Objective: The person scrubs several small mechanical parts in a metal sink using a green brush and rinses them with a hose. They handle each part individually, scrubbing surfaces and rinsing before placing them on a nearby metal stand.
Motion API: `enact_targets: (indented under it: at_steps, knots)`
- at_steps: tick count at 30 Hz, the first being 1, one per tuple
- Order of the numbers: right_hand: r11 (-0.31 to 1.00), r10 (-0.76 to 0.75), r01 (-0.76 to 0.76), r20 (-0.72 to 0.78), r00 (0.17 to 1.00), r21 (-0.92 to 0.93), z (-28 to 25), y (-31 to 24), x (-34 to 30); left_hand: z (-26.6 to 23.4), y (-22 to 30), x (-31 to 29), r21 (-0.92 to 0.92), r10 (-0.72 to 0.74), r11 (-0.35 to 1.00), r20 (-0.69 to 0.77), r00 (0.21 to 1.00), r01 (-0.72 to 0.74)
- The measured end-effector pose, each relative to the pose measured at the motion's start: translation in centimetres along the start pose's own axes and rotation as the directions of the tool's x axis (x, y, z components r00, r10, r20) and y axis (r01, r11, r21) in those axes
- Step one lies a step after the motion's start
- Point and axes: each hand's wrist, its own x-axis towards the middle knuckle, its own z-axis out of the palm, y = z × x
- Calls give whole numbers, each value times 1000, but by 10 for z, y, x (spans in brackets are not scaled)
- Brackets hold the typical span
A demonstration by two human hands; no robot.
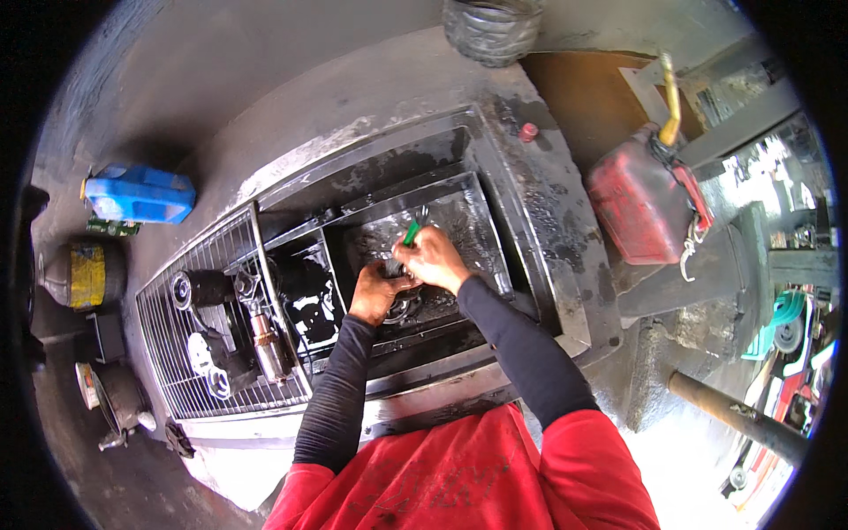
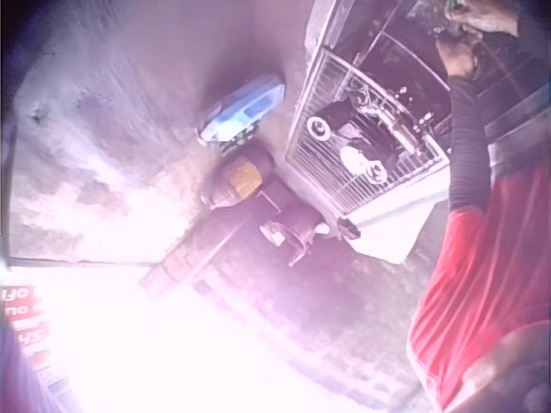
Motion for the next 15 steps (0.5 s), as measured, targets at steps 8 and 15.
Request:
enact_targets:
  at_steps: [8, 15]
  knots:
    - [980, -126, 91, -199, 972, -180, -15, 32, -3, 1, 10, -10, -13, -131, 991, 9, 991, 131]
    - [831, 411, -291, 170, 896, -473, -19, 43, -5, -1, 26, -20, 103, -10, 995, 45, 999, 5]
